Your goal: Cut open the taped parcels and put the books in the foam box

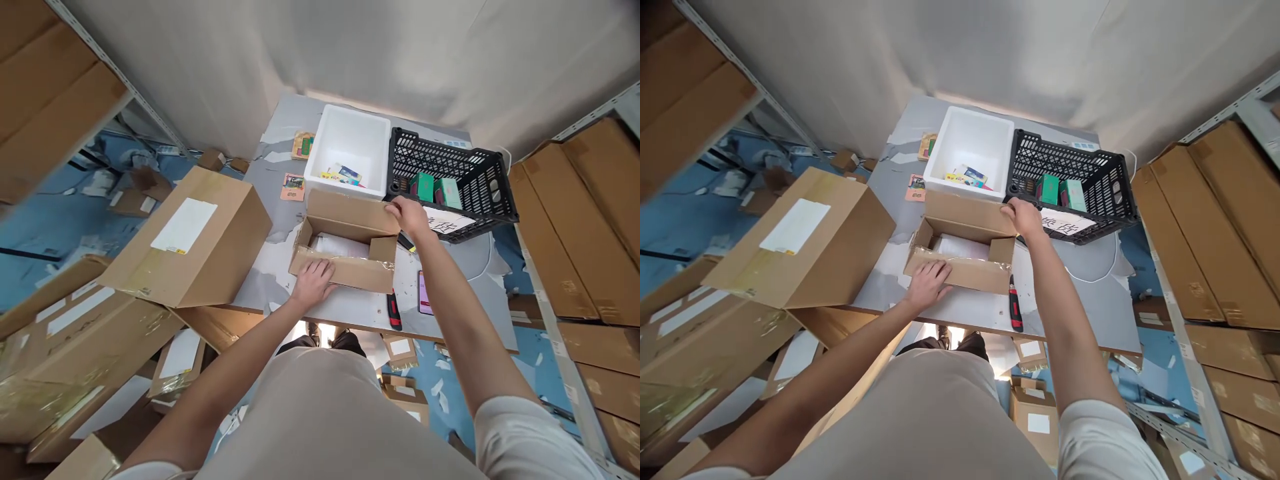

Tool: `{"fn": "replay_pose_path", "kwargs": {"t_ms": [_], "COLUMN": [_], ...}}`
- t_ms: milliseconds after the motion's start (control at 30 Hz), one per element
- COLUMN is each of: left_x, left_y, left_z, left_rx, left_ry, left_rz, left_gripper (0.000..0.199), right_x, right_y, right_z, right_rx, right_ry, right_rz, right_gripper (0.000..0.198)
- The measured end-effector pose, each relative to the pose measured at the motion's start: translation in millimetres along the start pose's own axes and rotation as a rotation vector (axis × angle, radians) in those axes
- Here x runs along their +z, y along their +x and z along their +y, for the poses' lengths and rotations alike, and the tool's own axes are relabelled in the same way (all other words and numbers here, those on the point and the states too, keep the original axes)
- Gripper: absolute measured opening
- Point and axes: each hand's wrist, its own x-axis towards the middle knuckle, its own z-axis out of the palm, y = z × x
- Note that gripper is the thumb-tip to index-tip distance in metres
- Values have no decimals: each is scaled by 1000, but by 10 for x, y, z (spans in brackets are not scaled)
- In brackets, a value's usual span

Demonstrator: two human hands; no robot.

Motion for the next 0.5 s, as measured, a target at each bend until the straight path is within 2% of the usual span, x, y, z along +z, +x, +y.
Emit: {"fn": "replay_pose_path", "kwargs": {"t_ms": [133, 233, 267, 333, 400, 433, 500], "left_x": [-38, -185, -260, -424, -564, -613, -663], "left_y": [-5, 58, 105, 237, 394, 472, 616], "left_z": [-9, -183, -287, -541, -810, -929, -1109], "left_rx": [-11, -30, -40, -36, 7, 27, 2], "left_ry": [-80, -152, -151, -109, -64, -66, -117], "left_rz": [29, 71, 85, 77, -48, -119, -179], "left_gripper": [60, 65, 68, 78, 85, 81, 75], "right_x": [215, 257, 233, 144, 41, 0, -46], "right_y": [-97, -406, -524, -754, -954, -1037, -1163], "right_z": [-81, -158, -180, -227, -288, -324, -401], "right_rx": [78, 2, -76, -298, -488, -527, -490], "right_ry": [-18, -70, -75, -60, -32, -32, -68], "right_rz": [172, 240, 224, 103, -48, -90, -92], "right_gripper": [45, 36, 34, 34, 35, 40, 53]}}
